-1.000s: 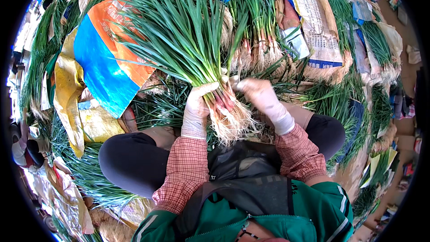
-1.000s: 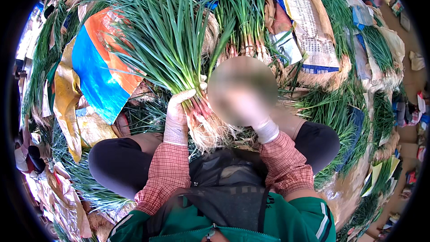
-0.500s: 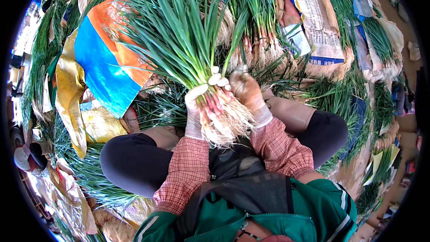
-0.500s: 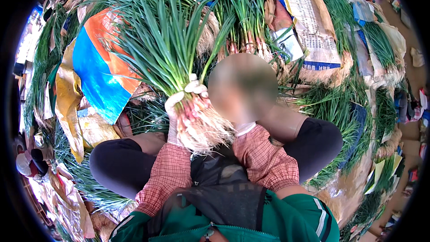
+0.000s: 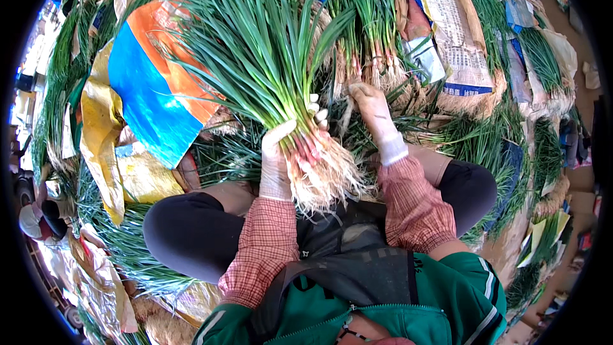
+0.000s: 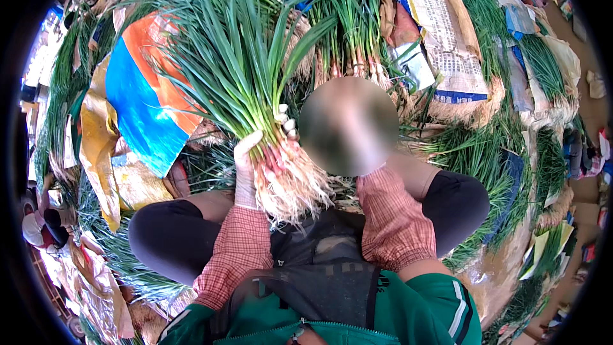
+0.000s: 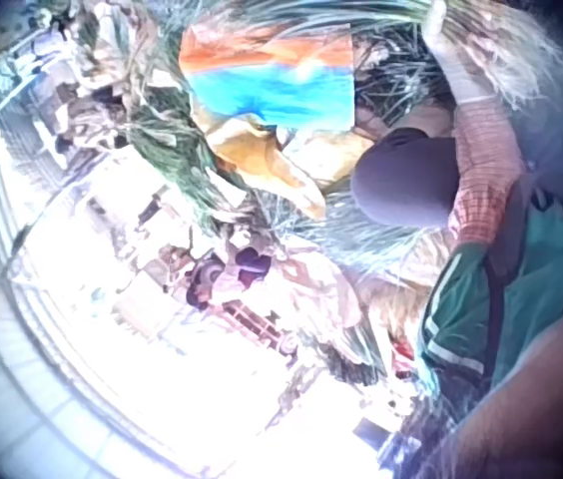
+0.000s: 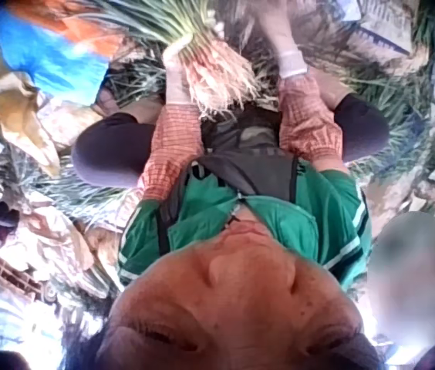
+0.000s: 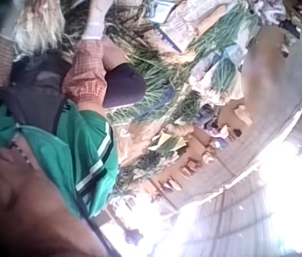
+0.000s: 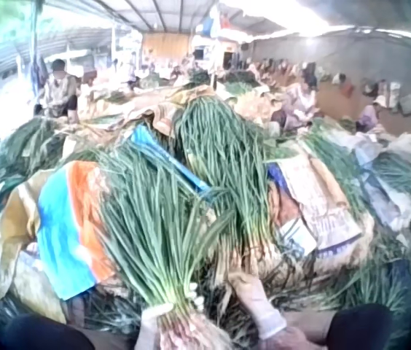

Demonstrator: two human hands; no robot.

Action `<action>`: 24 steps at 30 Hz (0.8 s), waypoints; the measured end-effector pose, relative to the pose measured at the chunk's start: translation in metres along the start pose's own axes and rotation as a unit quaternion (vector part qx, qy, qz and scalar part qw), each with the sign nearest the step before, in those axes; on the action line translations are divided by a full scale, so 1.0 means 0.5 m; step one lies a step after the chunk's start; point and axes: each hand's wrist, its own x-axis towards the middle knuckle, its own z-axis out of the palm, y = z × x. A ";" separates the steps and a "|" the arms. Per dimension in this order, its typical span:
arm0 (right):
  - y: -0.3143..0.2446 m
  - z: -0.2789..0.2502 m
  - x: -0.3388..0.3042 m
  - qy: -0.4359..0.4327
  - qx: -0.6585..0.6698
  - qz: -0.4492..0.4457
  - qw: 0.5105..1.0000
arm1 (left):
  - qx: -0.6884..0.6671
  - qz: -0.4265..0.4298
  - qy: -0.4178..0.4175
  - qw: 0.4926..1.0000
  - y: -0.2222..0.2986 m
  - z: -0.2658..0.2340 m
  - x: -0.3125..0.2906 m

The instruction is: The person sorts and bundles green onions by hand while sitting on the floor, removing debris and outer layers from the bulbs.

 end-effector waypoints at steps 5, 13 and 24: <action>-0.099 0.001 -0.145 -0.211 0.067 0.128 0.967 | 0.078 -0.066 -0.008 0.995 -0.008 -0.039 0.011; -0.053 0.087 -0.050 -0.087 0.325 0.135 0.932 | 0.133 -0.070 0.034 0.988 -0.016 -0.053 0.017; 0.128 0.084 -0.051 -0.085 0.118 0.122 0.982 | 0.067 -0.071 0.048 0.994 -0.014 -0.009 0.005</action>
